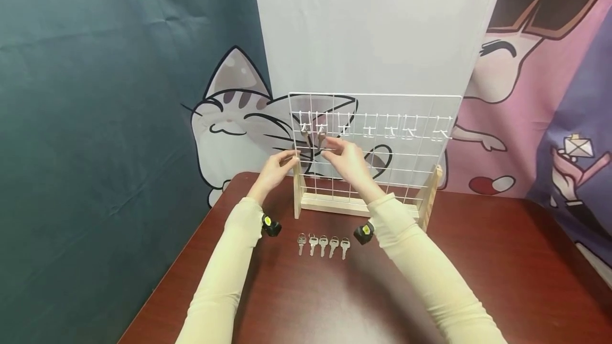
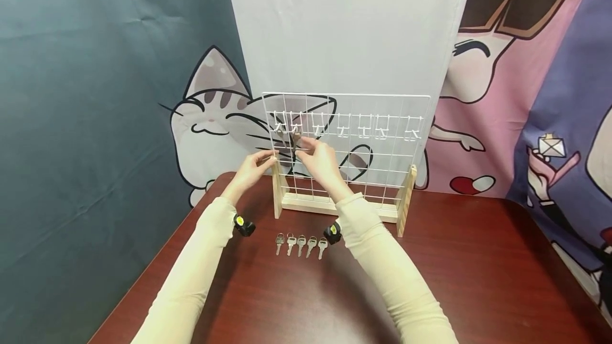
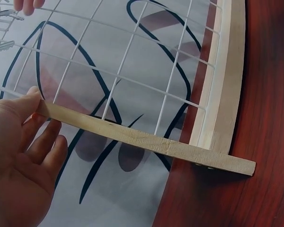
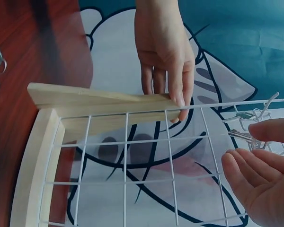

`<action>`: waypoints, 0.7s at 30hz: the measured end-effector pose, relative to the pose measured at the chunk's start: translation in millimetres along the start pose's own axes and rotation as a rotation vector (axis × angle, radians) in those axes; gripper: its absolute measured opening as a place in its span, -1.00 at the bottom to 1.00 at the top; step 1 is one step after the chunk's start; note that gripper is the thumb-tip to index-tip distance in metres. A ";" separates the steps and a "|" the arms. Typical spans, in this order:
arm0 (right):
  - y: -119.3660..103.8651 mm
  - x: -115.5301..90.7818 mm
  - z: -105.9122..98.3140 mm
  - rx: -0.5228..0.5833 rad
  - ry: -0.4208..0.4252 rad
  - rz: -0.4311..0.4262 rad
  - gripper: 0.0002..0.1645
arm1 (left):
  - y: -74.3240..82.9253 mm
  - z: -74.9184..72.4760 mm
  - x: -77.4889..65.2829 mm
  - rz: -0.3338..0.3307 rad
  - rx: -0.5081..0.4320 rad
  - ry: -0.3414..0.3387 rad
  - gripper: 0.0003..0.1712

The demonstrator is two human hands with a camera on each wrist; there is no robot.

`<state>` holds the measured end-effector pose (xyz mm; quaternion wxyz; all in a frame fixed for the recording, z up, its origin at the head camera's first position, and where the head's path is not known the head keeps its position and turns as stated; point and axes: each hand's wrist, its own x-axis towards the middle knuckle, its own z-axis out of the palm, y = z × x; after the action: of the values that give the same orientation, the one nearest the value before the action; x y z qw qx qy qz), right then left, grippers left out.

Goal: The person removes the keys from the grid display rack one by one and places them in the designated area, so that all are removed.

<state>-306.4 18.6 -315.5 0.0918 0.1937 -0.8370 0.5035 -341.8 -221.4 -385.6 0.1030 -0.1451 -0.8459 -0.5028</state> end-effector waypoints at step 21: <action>-11.6 14.1 12.1 0.247 0.052 0.070 -0.51 | -2.0 1.9 -0.2 0.004 -0.032 -0.001 -0.51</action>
<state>-313.9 -0.2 -307.0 0.0712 0.1611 -0.7722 0.6105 -342.4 -220.7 -388.1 0.1012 -0.1489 -0.8376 -0.5158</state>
